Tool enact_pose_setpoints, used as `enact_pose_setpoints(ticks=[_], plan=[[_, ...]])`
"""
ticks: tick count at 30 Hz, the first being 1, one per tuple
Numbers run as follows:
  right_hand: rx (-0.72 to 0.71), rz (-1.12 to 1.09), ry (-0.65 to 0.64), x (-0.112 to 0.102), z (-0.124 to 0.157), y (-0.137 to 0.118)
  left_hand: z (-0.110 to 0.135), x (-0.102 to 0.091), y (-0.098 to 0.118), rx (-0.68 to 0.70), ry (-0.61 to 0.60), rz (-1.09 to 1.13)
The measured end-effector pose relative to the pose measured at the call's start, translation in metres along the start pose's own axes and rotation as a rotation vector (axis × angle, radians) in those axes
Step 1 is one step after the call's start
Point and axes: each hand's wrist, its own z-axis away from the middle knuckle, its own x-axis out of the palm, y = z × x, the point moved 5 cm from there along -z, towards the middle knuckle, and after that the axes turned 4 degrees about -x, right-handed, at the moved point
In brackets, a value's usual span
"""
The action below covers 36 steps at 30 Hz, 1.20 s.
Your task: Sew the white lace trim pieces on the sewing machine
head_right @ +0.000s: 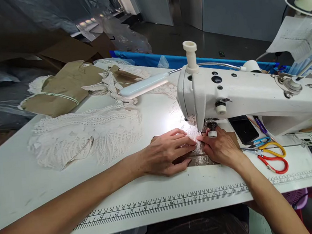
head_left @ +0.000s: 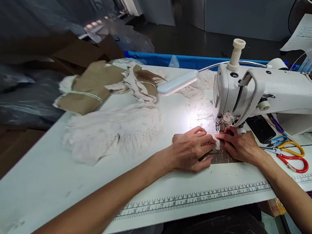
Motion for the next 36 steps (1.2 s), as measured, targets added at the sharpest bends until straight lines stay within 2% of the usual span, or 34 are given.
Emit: enact_pose_setpoints(ticks=[4, 10, 19, 25, 36], plan=[[0.055, 0.029, -0.027, 0.0, -0.002, -0.001, 0.004, 0.005, -0.002, -0.027, -0.045, -0.023], [-0.046, -0.044, 0.056, 0.0, 0.002, -0.002, 0.005, 0.008, -0.005, -0.008, -0.061, -0.068], [-0.074, -0.084, 0.099, 0.002, 0.003, -0.001, 0.002, 0.011, -0.009, -0.056, -0.139, -0.052], [0.003, -0.064, 0.062, 0.006, 0.003, 0.002, 0.0, 0.009, -0.013, -0.078, -0.148, -0.015], [-0.007, -0.094, 0.075, 0.008, 0.005, 0.002, 0.0, 0.012, -0.02, -0.168, -0.162, -0.023]])
